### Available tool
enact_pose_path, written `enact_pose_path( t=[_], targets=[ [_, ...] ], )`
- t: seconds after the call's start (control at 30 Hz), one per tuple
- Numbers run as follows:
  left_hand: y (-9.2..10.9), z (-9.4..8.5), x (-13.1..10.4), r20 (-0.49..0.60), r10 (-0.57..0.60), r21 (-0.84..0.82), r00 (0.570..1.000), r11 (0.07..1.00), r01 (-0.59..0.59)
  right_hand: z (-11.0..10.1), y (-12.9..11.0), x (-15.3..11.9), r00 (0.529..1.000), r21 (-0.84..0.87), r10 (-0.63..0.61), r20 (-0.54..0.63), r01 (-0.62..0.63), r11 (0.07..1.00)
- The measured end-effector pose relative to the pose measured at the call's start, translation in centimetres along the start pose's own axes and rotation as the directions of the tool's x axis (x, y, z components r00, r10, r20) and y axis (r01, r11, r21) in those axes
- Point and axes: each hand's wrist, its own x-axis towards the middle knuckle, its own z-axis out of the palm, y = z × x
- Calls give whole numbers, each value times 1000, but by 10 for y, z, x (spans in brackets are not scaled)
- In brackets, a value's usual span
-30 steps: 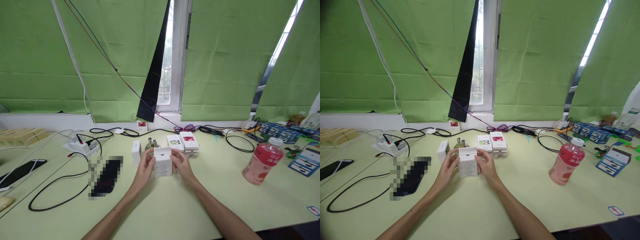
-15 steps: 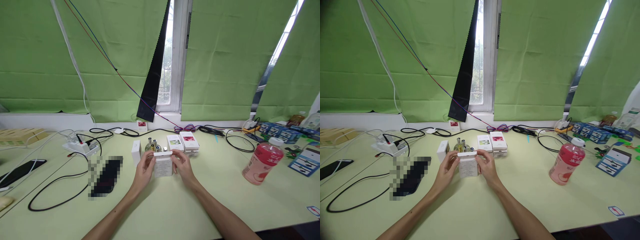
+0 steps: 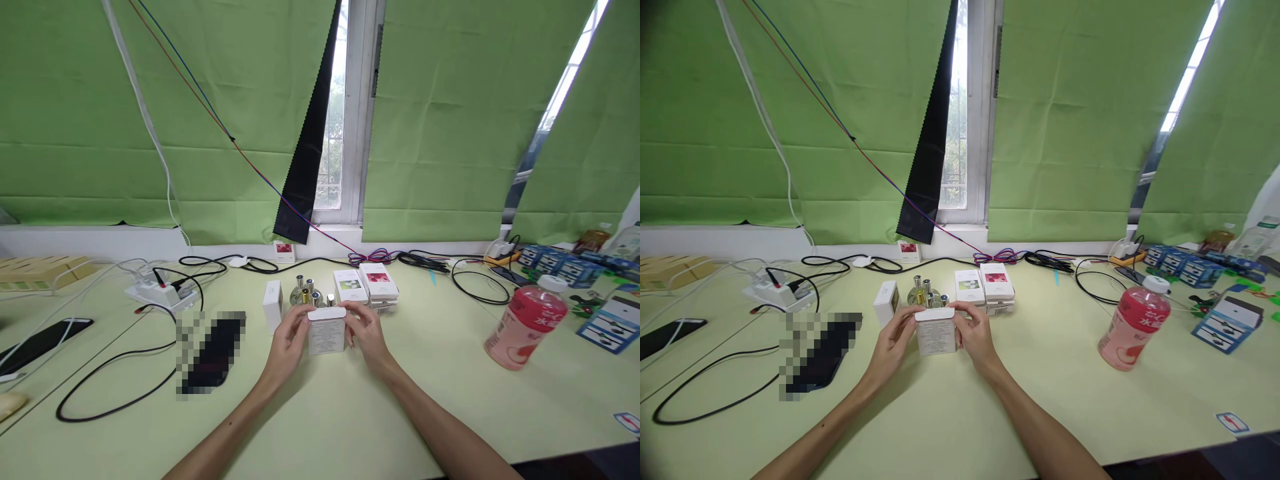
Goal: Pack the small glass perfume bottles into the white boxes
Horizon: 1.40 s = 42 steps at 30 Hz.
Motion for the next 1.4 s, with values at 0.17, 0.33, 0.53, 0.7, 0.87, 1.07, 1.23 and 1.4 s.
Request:
enact_pose_path(
  t=[0.17, 0.33, 0.53, 0.7, 0.87, 1.07, 1.23, 1.4],
  targets=[
    [0, -5, -1, 66, 70, 25, 995, 997, -72, -1, 3, 0, 1000, 3, 6, -2, -6, 1000],
    [0, -4, -2, 94, 152, 104, 984, 981, -162, -1, 2, 0, 1000, 12, 10, -10, -10, 1000],
    [-1, 1, 0, 33, 114, 124, 993, 985, -117, -1, 1, 0, 1000, 25, 4, -8, -4, 1000],
    [-3, 1, 0, 22, 117, 118, 993, 986, -119, -1, 1, -1, 1000, 36, 10, -12, -10, 999],
    [-3, 1, 1, 15, 108, 120, 994, 987, -109, -1, 2, -1, 1000, 62, 19, -9, -19, 998],
    [-4, 3, 1, 12, 117, 119, 993, 986, -117, -2, 6, -2, 1000, 87, 25, 11, -26, 996],
    [-3, 2, -1, 14, 125, 128, 992, 984, -126, -1, 3, -3, 1000, 25, -14, 0, 14, 1000],
    [-3, 2, -1, 10, 128, 122, 992, 984, -128, -1, 3, -2, 1000, -10, -26, 4, 26, 1000]
  ],
)
